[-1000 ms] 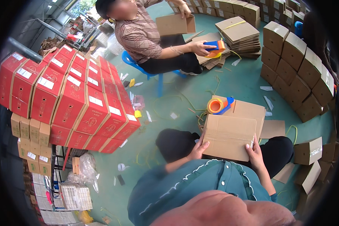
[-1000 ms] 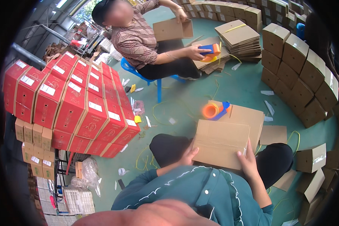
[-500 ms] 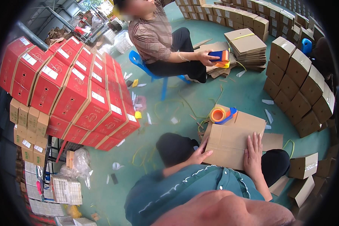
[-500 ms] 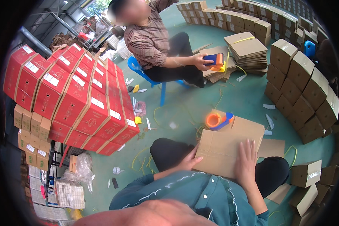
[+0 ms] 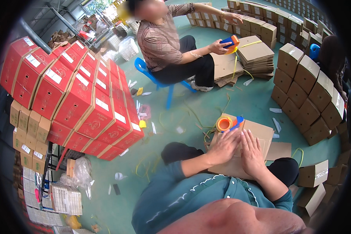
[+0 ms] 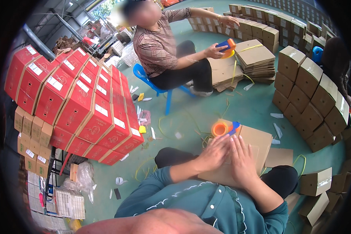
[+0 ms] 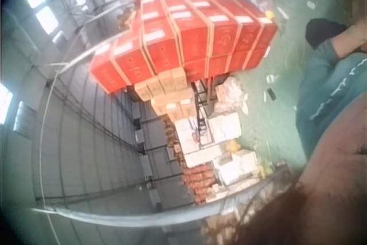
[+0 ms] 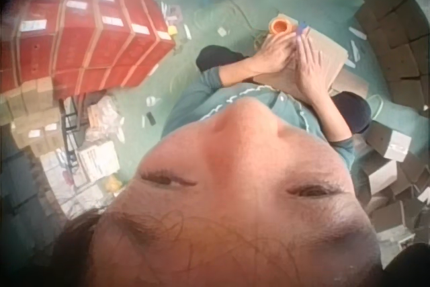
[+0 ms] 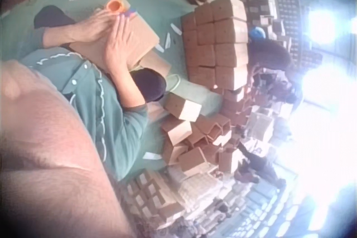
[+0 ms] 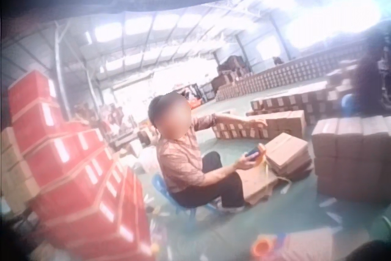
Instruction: The person assembles flat cardboard boxes by folding flaps and securing them with a tape dispenser. They repeatedly pick up flat sheets, fold them into box shapes, and apply tape to seal the seams.
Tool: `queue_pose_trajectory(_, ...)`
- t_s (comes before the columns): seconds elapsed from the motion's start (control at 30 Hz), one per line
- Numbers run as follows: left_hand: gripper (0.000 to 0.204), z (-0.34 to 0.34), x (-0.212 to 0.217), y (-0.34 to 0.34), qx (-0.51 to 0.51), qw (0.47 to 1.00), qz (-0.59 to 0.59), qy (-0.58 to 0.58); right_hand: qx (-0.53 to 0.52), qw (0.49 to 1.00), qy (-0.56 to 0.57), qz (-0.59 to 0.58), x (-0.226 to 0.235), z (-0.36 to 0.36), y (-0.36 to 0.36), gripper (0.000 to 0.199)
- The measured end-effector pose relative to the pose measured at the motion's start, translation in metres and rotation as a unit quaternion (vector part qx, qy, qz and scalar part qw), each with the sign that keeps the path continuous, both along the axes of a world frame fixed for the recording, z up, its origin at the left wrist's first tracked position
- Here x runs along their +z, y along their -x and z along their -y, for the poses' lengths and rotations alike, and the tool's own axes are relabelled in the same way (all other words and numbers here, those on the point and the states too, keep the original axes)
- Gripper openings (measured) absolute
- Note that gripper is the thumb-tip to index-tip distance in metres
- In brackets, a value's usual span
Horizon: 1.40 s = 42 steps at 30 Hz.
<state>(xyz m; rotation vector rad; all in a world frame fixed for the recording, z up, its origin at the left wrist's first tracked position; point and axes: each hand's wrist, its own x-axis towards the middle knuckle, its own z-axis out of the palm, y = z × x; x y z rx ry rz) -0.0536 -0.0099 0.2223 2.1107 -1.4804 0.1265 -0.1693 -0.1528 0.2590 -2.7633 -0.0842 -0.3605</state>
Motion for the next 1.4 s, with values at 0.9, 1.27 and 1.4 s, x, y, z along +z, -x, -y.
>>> queue_pose_trajectory(0.9,0.075,0.003,-0.006,0.006,-0.032,0.988,0.018,-0.152,0.054,0.989,-0.141,-0.001,-0.011,-0.015,-0.018,0.051)
queue_pose_trajectory(1.27,0.053,-0.028,-0.034,-0.003,0.054,0.979,-0.157,0.119,0.012,0.974,-0.206,0.089,-0.026,0.044,0.026,0.069)
queue_pose_trajectory(1.4,0.056,-0.05,-0.058,0.016,-0.01,0.627,-0.76,0.17,-0.11,0.94,-0.276,0.169,-0.054,0.046,0.043,0.064)
